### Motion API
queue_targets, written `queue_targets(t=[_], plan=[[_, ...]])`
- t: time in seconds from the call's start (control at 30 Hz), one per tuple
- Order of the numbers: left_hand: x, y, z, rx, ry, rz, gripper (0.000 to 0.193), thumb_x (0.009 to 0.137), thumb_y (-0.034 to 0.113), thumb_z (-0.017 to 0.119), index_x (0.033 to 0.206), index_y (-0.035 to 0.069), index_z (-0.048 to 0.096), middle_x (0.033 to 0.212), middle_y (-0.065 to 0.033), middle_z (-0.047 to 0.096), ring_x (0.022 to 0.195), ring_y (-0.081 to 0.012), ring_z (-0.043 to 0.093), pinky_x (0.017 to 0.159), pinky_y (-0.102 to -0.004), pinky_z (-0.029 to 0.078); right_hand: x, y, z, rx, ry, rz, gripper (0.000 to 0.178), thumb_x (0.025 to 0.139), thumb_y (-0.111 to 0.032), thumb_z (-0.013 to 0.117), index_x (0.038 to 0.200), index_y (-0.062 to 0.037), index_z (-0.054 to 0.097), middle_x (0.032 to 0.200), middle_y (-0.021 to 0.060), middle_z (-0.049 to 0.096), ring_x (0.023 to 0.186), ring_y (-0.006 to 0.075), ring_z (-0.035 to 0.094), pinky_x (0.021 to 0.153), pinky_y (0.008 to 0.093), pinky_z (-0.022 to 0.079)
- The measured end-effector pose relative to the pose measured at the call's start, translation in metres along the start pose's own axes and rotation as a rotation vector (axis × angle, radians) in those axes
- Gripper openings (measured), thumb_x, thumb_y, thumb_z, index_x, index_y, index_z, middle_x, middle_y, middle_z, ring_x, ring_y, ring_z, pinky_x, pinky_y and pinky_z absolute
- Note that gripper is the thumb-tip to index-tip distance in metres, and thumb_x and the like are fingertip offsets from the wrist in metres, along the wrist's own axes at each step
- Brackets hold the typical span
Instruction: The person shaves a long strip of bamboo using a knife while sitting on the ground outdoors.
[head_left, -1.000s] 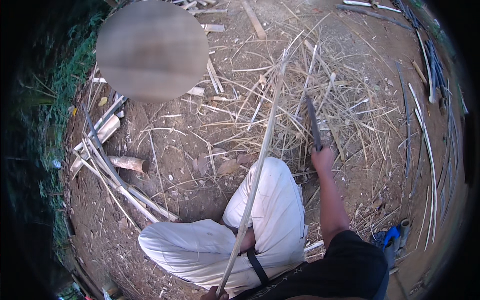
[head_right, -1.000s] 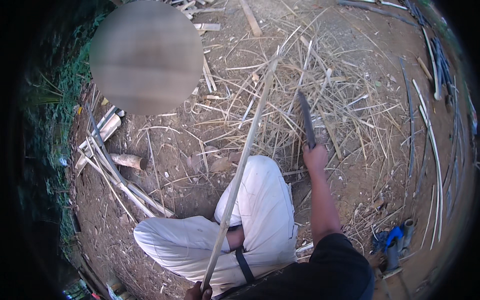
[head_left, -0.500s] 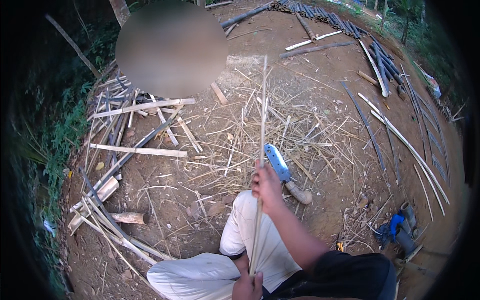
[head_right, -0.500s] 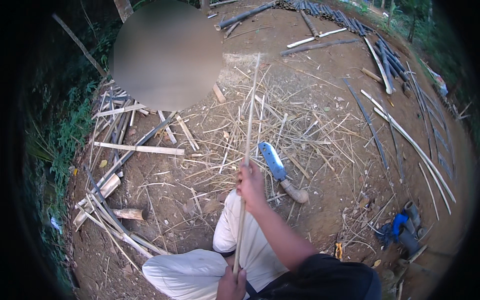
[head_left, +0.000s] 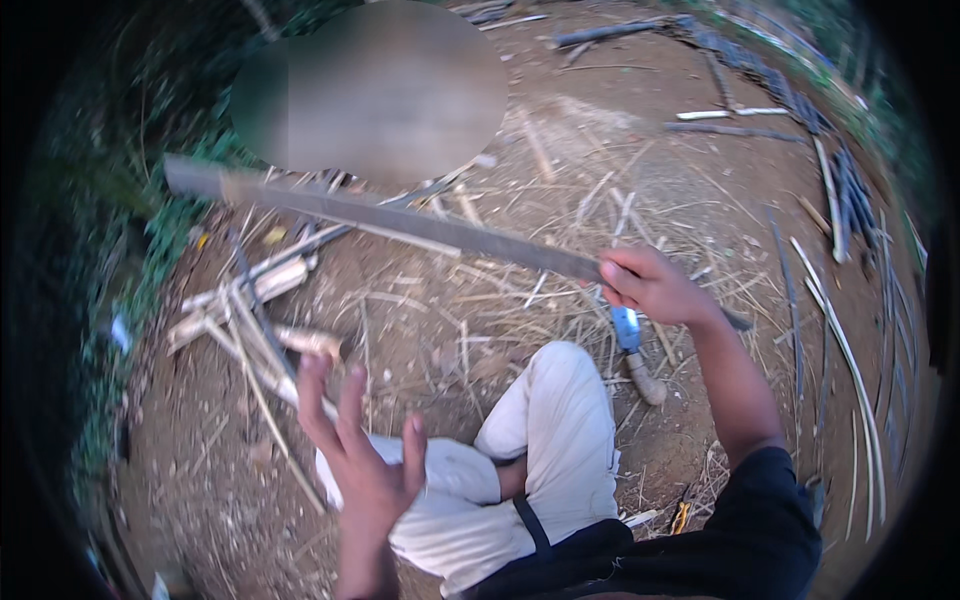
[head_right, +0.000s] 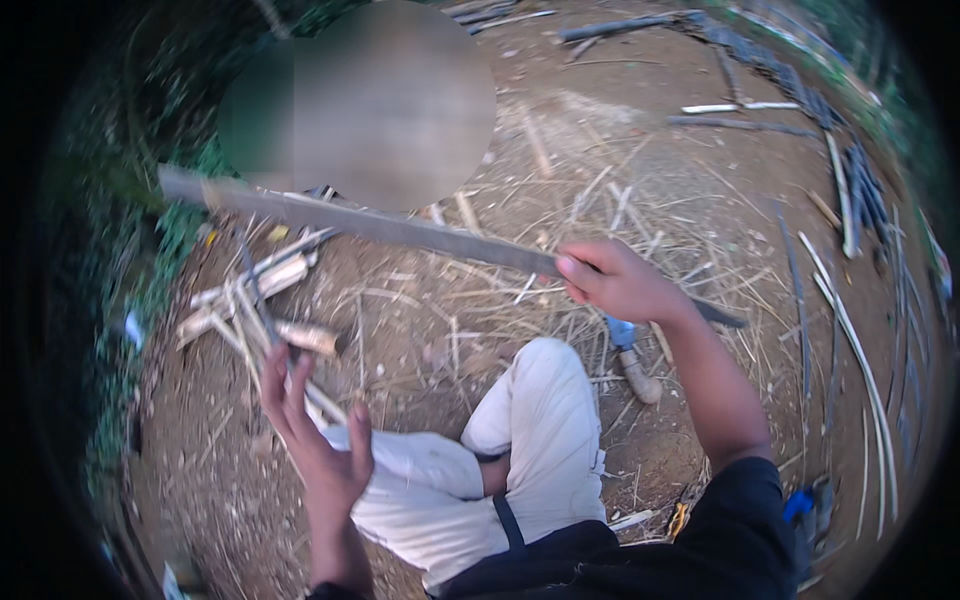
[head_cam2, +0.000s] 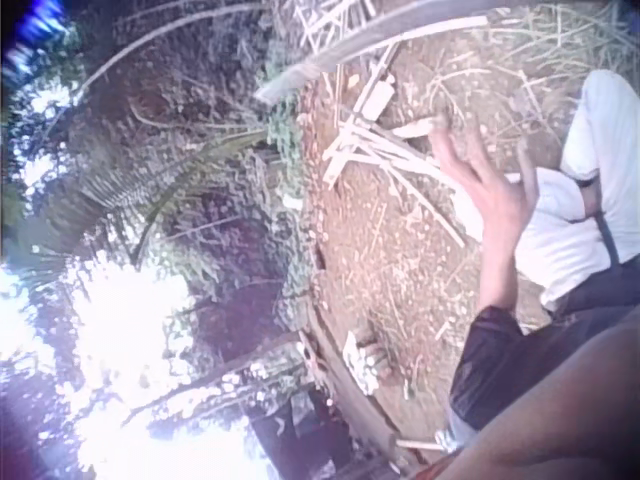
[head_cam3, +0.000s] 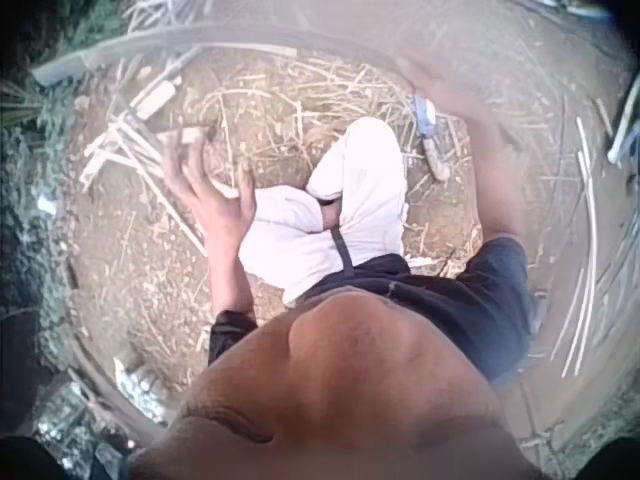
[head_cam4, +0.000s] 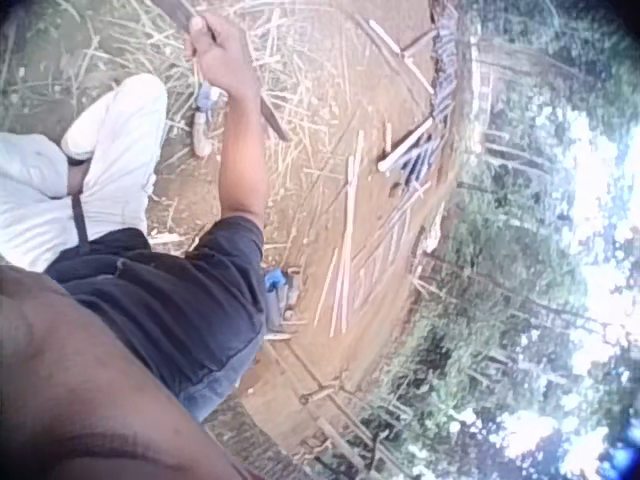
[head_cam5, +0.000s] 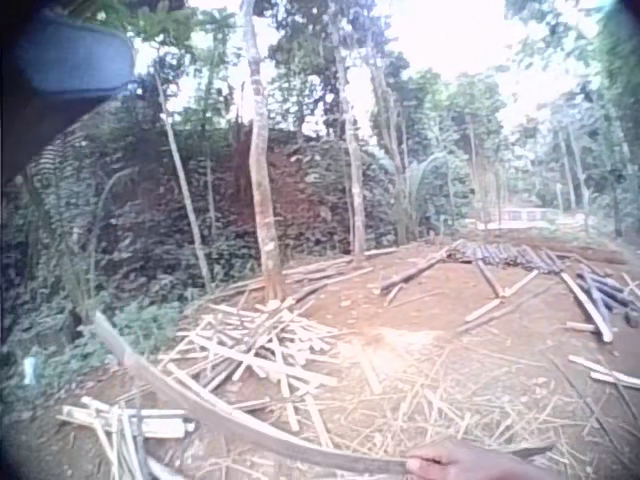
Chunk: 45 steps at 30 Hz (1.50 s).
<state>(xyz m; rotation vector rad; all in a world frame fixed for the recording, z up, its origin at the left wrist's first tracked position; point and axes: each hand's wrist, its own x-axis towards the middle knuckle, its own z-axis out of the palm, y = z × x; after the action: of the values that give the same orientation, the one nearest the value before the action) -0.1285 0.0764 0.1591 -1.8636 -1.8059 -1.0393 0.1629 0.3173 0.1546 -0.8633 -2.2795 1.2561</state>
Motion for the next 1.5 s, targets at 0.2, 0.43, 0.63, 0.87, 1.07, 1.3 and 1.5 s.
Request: queue_targets(t=[0.2, 0.43, 0.63, 0.87, 1.07, 1.3, 1.5], plan=[[0.018, -0.059, -0.048, 0.411, -0.252, 0.078, 0.071, 0.083, 0.05, 0.07, 0.135, 0.006, 0.048, 0.142, -0.0202, 0.04, 0.138, -0.0423, 0.033, 0.111, -0.0548, 0.031, -0.007, 0.013, 0.024, -0.174, -0.306, 0.122, 0.028, 0.101, -0.027, 0.052, 0.094, -0.0039, 0.066, 0.061, 0.0041, 0.053, 0.059, 0.0119, 0.05, 0.058, 0.0321, 0.043], [-0.024, -0.131, -0.079, -0.082, -1.504, -0.568, 0.07, 0.077, 0.072, 0.066, 0.101, 0.006, 0.07, 0.075, -0.0119, 0.067, 0.076, -0.0254, 0.069, 0.073, -0.0389, 0.055, 0.011, 0.024, 0.023, -0.257, -0.577, -0.023, 0.023, 0.099, -0.024, 0.056, 0.098, -0.0044, 0.068, 0.065, 0.0027, 0.061, 0.063, 0.0149, 0.059, 0.062, 0.0325, 0.047], [-0.109, -0.071, -0.034, -0.317, -1.67, -0.967, 0.058, 0.091, 0.063, 0.057, 0.077, 0.007, 0.061, 0.062, -0.0009, 0.054, 0.059, -0.0141, 0.054, 0.055, -0.0332, 0.046, 0.044, 0.075, 0.031, -0.711, 0.084, -0.499, 0.022, 0.096, -0.019, 0.057, 0.11, -0.0056, 0.067, 0.099, 0.0126, 0.069, 0.089, 0.0272, 0.066, 0.084, 0.0363, 0.05], [-0.112, 0.014, 0.063, -1.271, -1.414, -1.633, 0.047, 0.1, 0.05, 0.052, 0.073, 0.012, 0.042, 0.055, 0.0055, 0.034, 0.038, -0.005, 0.03, 0.034, -0.0226, 0.025, -0.051, 0.301, 0.044, -0.718, 0.507, 0.695, 0.043, 0.1, -0.035, 0.042, 0.103, -0.0002, 0.067, 0.096, 0.0261, 0.069, 0.094, 0.0427, 0.066, 0.094, 0.0513, 0.046], [-0.086, 0.046, 0.117, -1.343, -1.4, -1.652, 0.047, 0.1, 0.051, 0.05, 0.074, 0.013, 0.039, 0.054, 0.0067, 0.031, 0.038, -0.0038, 0.028, 0.033, -0.0217, 0.021, -0.134, 0.382, 0.123, -0.652, 0.1, 1.037, 0.055, 0.094, -0.04, 0.055, 0.128, 0.0017, 0.051, 0.116, 0.0271, 0.064, 0.109, 0.044, 0.061, 0.094, 0.0514, 0.048], [-0.086, 0.042, 0.151, -1.6, -1.341, -1.648, 0.035, 0.102, 0.04, 0.051, 0.112, 0.006, 0.051, 0.07, -0.0008, 0.046, 0.042, -0.0047, 0.035, 0.041, -0.0232, 0.037, -0.128, 0.391, 0.139, -0.827, 0.249, 0.999, 0.07, 0.082, -0.038, 0.071, 0.134, -0.0021, 0.042, 0.111, 0.0253, 0.066, 0.103, 0.0411, 0.065, 0.09, 0.0499, 0.051], [-0.123, 0.03, 0.146, -1.833, -1.207, -1.561, 0.064, 0.103, 0.054, 0.029, 0.13, -0.002, 0.045, 0.107, -0.0183, 0.06, 0.077, -0.0268, 0.068, 0.076, -0.0413, 0.057, -0.106, 0.37, 0.122, -0.667, 0.337, 1.023, 0.078, 0.074, -0.039, 0.077, 0.133, 0.0, 0.044, 0.122, 0.0254, 0.062, 0.115, 0.0402, 0.059, 0.099, 0.0486, 0.046]])
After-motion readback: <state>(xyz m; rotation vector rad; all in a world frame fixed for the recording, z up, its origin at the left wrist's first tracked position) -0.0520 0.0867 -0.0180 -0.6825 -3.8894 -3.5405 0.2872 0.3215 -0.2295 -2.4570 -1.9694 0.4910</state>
